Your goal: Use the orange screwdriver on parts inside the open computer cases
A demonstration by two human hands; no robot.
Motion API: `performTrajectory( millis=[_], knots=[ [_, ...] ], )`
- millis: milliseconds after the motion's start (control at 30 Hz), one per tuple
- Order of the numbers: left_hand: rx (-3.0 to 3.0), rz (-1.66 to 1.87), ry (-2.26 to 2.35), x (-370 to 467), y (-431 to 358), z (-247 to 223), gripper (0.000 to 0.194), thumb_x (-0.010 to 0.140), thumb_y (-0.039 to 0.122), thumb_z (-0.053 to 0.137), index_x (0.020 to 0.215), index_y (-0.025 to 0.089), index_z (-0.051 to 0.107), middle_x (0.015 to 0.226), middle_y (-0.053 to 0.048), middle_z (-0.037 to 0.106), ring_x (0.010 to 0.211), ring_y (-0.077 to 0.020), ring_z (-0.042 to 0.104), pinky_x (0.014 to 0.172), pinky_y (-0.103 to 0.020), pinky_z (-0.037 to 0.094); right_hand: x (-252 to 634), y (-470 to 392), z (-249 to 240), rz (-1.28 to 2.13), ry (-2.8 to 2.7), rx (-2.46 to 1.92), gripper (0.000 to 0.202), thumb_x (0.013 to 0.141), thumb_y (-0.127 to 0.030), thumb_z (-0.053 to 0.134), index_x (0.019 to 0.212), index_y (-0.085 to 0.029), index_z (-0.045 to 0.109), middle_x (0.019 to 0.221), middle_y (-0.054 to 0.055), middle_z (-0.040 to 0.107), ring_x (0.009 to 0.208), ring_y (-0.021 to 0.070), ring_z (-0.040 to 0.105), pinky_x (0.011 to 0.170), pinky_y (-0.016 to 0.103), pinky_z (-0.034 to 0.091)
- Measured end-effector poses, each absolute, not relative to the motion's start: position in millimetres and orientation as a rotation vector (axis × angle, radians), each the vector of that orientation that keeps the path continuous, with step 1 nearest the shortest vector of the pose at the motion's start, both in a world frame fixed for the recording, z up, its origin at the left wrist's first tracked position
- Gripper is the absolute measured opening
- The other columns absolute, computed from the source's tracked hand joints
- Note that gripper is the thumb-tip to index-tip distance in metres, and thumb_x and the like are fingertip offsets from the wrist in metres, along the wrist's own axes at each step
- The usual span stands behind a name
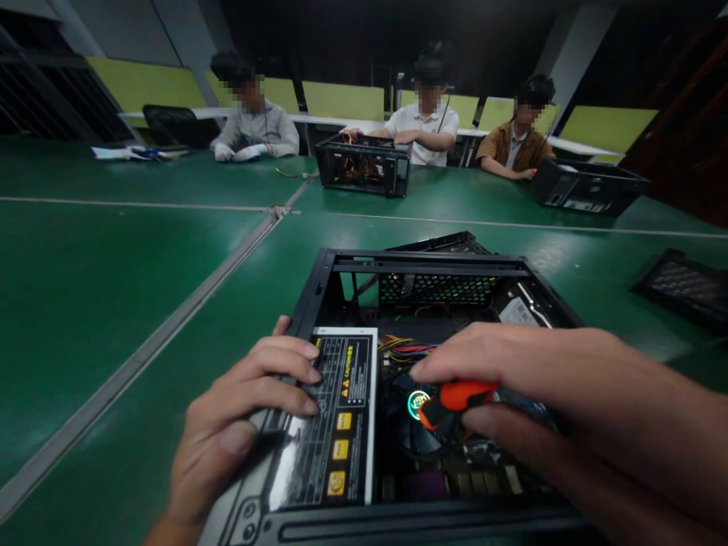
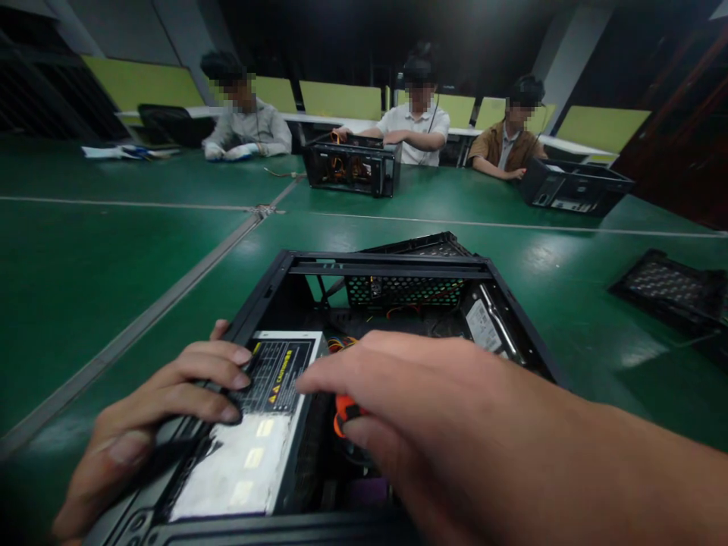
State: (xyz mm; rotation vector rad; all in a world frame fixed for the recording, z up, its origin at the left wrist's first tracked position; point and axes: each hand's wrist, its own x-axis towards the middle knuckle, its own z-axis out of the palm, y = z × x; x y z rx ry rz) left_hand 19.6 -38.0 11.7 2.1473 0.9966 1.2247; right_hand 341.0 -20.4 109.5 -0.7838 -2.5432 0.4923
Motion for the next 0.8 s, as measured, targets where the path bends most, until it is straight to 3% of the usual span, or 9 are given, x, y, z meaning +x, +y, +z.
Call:
performTrajectory(
  millis=[133, 433, 567, 633, 700, 800],
  knots=[
    [2.161, 1.261, 1.02, 20.9, -36.4, 11.8, 0.042, 0.093, 0.052, 0.043, 0.084, 0.028, 0.076, 0.089, -0.005, 0.071, 0.1, -0.027, 0.063, 0.118, -0.05, 0.028, 324.9, -18.9, 105.4, 0.657, -2.64, -0.678, 0.037, 0.096, -0.018, 0.05, 0.131, -0.027, 0.057, 0.126, 0.002, 0.067, 0.113, 0.0184, 0.065, 0.095, 0.026, 0.056],
    [2.203, 1.229, 0.999, 20.0, -37.5, 11.2, 0.039, 0.094, 0.051, 0.041, 0.087, 0.03, 0.074, 0.091, -0.002, 0.071, 0.103, -0.0246, 0.063, 0.119, -0.047, 0.027, 319.1, -16.9, 102.2, 0.801, -2.649, -0.671, 0.037, 0.095, -0.012, 0.049, 0.129, -0.023, 0.057, 0.124, 0.001, 0.068, 0.114, 0.0133, 0.064, 0.099, 0.02, 0.052],
    [2.18, 1.248, 1.016, 21.9, -38.1, 10.5, 0.041, 0.094, 0.053, 0.042, 0.085, 0.029, 0.074, 0.09, -0.003, 0.071, 0.102, -0.0255, 0.064, 0.118, -0.049, 0.028, 311.6, -15.6, 97.5, 0.693, -2.695, -0.658, 0.03, 0.094, -0.013, 0.055, 0.122, -0.021, 0.061, 0.112, 0.003, 0.072, 0.1, 0.0144, 0.068, 0.089, 0.021, 0.055],
    [2.172, 1.255, 1.021, 22.6, -38.1, 10.3, 0.042, 0.094, 0.053, 0.042, 0.085, 0.029, 0.074, 0.09, -0.003, 0.071, 0.102, -0.0258, 0.064, 0.118, -0.049, 0.029, 308.6, -17.2, 94.3, 0.519, -2.715, -0.593, 0.019, 0.097, -0.023, 0.055, 0.112, -0.019, 0.066, 0.099, 0.005, 0.073, 0.085, 0.0166, 0.07, 0.079, 0.026, 0.058],
    [2.173, 1.259, 1.014, 22.8, -38.2, 10.2, 0.042, 0.094, 0.054, 0.042, 0.084, 0.029, 0.074, 0.09, -0.004, 0.071, 0.102, -0.0257, 0.063, 0.117, -0.048, 0.031, 308.1, -20.8, 91.6, 0.377, -2.734, -0.562, 0.023, 0.101, -0.031, 0.05, 0.106, -0.018, 0.068, 0.088, 0.006, 0.073, 0.073, 0.0181, 0.068, 0.069, 0.029, 0.057],
    [2.164, 1.268, 1.0, 22.7, -38.6, 10.0, 0.042, 0.094, 0.054, 0.044, 0.084, 0.027, 0.075, 0.091, -0.004, 0.071, 0.102, -0.0257, 0.063, 0.117, -0.046, 0.031, 314.6, -26.0, 90.5, 0.418, -2.773, -0.621, 0.026, 0.101, -0.022, 0.044, 0.118, -0.022, 0.063, 0.098, 0.004, 0.072, 0.081, 0.0185, 0.068, 0.07, 0.028, 0.057]
  ],
)
